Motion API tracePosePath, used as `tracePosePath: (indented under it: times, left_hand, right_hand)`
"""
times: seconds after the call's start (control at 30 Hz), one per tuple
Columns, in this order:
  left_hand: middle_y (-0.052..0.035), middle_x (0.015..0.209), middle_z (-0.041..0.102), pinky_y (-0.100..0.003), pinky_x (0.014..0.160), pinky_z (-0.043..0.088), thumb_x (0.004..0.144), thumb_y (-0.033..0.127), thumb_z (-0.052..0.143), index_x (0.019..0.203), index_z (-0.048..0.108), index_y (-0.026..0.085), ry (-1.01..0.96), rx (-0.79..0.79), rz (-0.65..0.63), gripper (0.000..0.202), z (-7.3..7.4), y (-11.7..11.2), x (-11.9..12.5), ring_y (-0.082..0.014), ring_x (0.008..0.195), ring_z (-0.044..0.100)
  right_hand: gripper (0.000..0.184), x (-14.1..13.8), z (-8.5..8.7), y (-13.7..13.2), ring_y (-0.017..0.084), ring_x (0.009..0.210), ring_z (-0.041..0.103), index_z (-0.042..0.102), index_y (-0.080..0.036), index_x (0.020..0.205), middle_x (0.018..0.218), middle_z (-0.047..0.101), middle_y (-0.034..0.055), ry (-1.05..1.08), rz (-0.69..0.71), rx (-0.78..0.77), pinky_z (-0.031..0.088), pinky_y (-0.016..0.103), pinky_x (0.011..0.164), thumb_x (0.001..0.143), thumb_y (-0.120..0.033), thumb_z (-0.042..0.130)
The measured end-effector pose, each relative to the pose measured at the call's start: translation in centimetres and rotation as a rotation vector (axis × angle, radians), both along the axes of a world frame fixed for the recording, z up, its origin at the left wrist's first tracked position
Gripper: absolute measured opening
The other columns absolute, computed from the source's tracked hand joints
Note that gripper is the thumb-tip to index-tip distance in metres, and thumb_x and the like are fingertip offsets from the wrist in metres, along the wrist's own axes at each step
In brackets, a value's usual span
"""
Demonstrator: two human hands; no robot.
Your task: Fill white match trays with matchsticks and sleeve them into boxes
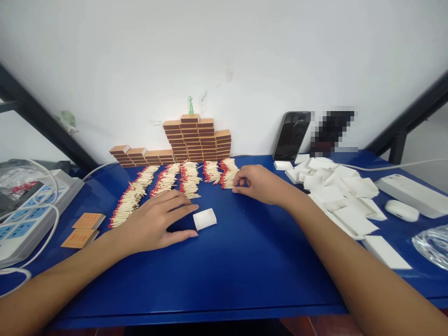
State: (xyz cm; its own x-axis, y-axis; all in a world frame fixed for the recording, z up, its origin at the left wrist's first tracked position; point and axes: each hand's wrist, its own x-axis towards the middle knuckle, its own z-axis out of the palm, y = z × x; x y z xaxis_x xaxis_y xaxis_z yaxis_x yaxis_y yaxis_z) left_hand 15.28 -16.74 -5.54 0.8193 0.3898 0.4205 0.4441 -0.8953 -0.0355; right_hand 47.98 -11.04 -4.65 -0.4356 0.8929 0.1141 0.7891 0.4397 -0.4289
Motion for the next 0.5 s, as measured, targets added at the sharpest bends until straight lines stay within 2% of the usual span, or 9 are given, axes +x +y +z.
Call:
tracePosePath:
  times: [0.2,0.33,0.5]
  left_hand:
    - [-0.0134,0.112,0.075,-0.049,0.094,0.061,0.103,0.055,0.065,0.129,0.071,0.016,-0.007,0.005,0.031,0.047,-0.5,-0.2,0.2,-0.0304,0.108,0.069]
    - [-0.0134,0.106,0.073,-0.049,0.092,0.06,0.102,0.06,0.063,0.124,0.073,0.013,-0.013,0.041,0.104,0.052,-0.7,-0.3,0.5,-0.0311,0.104,0.068]
    - [-0.0124,0.103,0.071,-0.051,0.091,0.06,0.1,0.061,0.066,0.118,0.075,0.011,-0.01,-0.008,0.116,0.054,-0.9,-0.4,0.7,-0.0309,0.101,0.067]
  right_hand:
    - [0.024,-0.4,-1.0,-0.1,0.019,0.065,0.058,0.071,-0.024,0.082,0.076,0.072,0.004,-0.006,0.015,-0.055,0.041,0.032,0.061,0.094,-0.042,0.06]
    - [0.027,-0.7,-1.0,-0.6,0.021,0.069,0.061,0.07,-0.024,0.087,0.081,0.073,0.0054,0.013,0.06,-0.07,0.043,0.033,0.065,0.098,-0.044,0.056]
    - [0.027,-1.2,-0.8,-1.3,0.021,0.07,0.061,0.069,-0.024,0.087,0.08,0.071,0.0051,0.032,0.09,-0.066,0.043,0.034,0.066,0.099,-0.044,0.055]
